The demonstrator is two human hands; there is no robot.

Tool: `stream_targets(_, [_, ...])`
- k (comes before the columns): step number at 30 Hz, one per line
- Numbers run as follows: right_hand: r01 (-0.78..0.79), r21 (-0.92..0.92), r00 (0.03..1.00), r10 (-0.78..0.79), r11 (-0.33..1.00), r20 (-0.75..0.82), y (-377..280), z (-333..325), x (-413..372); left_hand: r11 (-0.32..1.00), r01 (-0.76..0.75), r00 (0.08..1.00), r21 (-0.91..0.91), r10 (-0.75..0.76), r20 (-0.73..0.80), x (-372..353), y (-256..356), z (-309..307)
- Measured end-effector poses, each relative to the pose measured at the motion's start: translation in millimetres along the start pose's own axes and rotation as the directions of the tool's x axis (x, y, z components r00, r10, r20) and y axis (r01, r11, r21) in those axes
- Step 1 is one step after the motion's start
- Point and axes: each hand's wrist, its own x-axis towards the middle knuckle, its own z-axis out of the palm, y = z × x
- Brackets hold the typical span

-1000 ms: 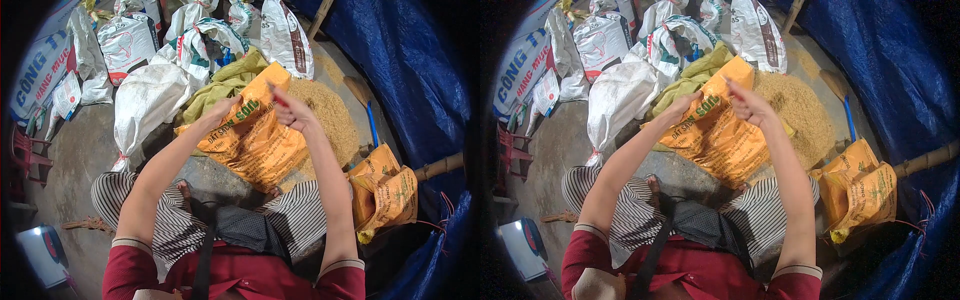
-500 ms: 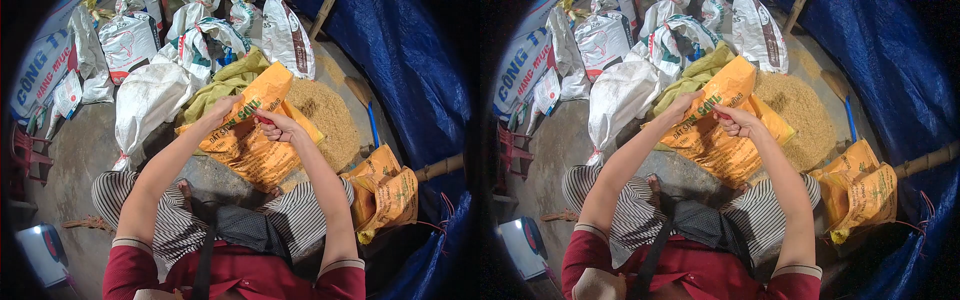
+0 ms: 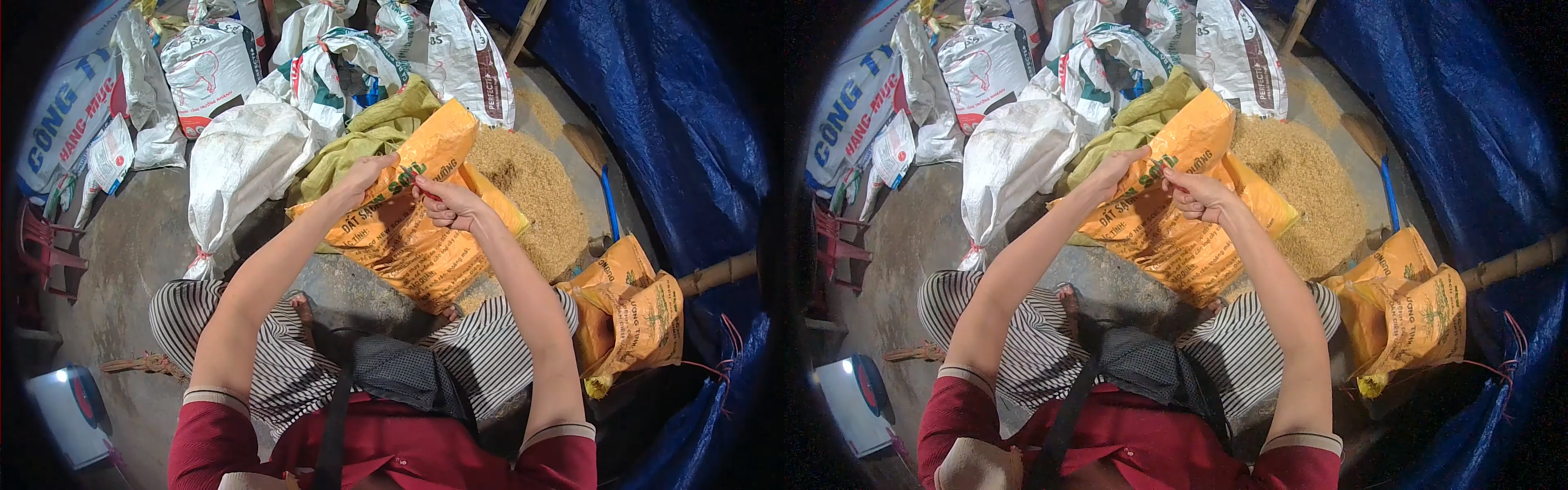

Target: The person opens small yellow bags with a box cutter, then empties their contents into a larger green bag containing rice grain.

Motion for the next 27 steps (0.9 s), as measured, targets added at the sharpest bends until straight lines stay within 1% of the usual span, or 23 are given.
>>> stream_targets(3, [0.025,-0.048,0.999,-0.027,0.999,-0.038,-3,2,-3,0.999,0.002,1.0,-0.037,-0.002,0.005,-1,2,2])
stream_targets(5, [0.028,-0.004,0.995,-0.028,1.0,-0.092,-10,4,-8,0.999,-0.007,1.0,-0.047,0.007,0.005,4,-3,-2])
stream_targets(6, [0.027,-0.005,0.995,-0.028,1.0,-0.092,-12,3,-11,0.998,-0.017,1.0,-0.055,0.017,0.005,7,-5,-3])
stream_targets(8, [-0.068,-0.112,0.995,0.059,0.991,-0.083,-16,3,-15,0.996,-0.022,1.0,-0.091,0.022,0.007,14,-10,-7])
stream_targets(9, [-0.069,-0.111,0.995,0.06,0.991,-0.083,-15,5,-15,0.992,-0.024,1.0,-0.127,0.025,0.008,17,-12,-8])
stream_targets(11, [-0.126,-0.177,0.991,0.118,0.976,-0.055,-12,11,-14,0.992,-0.026,1.0,-0.121,0.026,0.004,11,-9,-5])
stream_targets(12, [-0.127,-0.177,0.991,0.119,0.976,-0.056,-10,11,-13,0.993,-0.03,1.0,-0.114,0.03,0.0,8,-7,-3])
stream_targets(14, [-0.112,-0.117,0.992,0.105,0.987,-0.064,-5,9,-8,0.995,-0.043,0.999,-0.088,0.041,-0.018,8,-8,-4])
stream_targets(15, [-0.111,-0.118,0.993,0.104,0.987,-0.063,-4,8,-7,0.997,-0.056,0.998,-0.06,0.054,-0.035,9,-8,-4])
stream_targets(17, [-0.128,-0.015,0.992,0.128,0.992,0.007,-2,6,-6,0.997,-0.065,0.998,-0.048,0.063,-0.029,10,-9,-6])
stream_targets(18, [-0.128,-0.014,0.992,0.128,0.992,0.006,0,4,-5,0.997,-0.071,0.997,-0.037,0.07,-0.023,11,-11,-7])
stream_targets(20, [-0.114,0.123,0.991,0.104,0.986,0.086,5,2,-2,0.996,-0.057,0.998,-0.063,0.057,-0.007,10,-10,-8])
stream_targets(21, [-0.114,0.123,0.991,0.104,0.986,0.086,7,1,0,0.995,-0.045,0.999,-0.088,0.046,0.008,9,-9,-8])
stream_targets(22, [-0.117,0.164,0.989,0.099,0.979,0.112,8,2,1,0.995,-0.045,0.999,-0.088,0.046,0.008,11,-11,-9])
stream_targets(23, [-0.121,0.205,0.986,0.094,0.971,0.136,10,1,2,0.996,-0.039,0.999,-0.079,0.039,-0.008,13,-12,-10])
stream_targets(24, [-0.12,0.206,0.986,0.093,0.971,0.135,11,0,4,0.997,-0.034,0.999,-0.07,0.032,-0.024,15,-13,-10])
stream_targets(25, [-0.129,0.253,0.981,0.086,0.959,0.174,13,-1,6,0.997,-0.034,0.999,-0.069,0.032,-0.024,13,-11,-8])
stream_targets(26, [-0.14,0.299,0.974,0.078,0.944,0.212,14,-2,7,0.995,-0.047,0.999,-0.086,0.045,-0.026,11,-10,-7])
stream_targets(27, [-0.14,0.299,0.974,0.077,0.944,0.213,16,-3,8,0.993,-0.061,0.998,-0.104,0.058,-0.03,8,-9,-5])
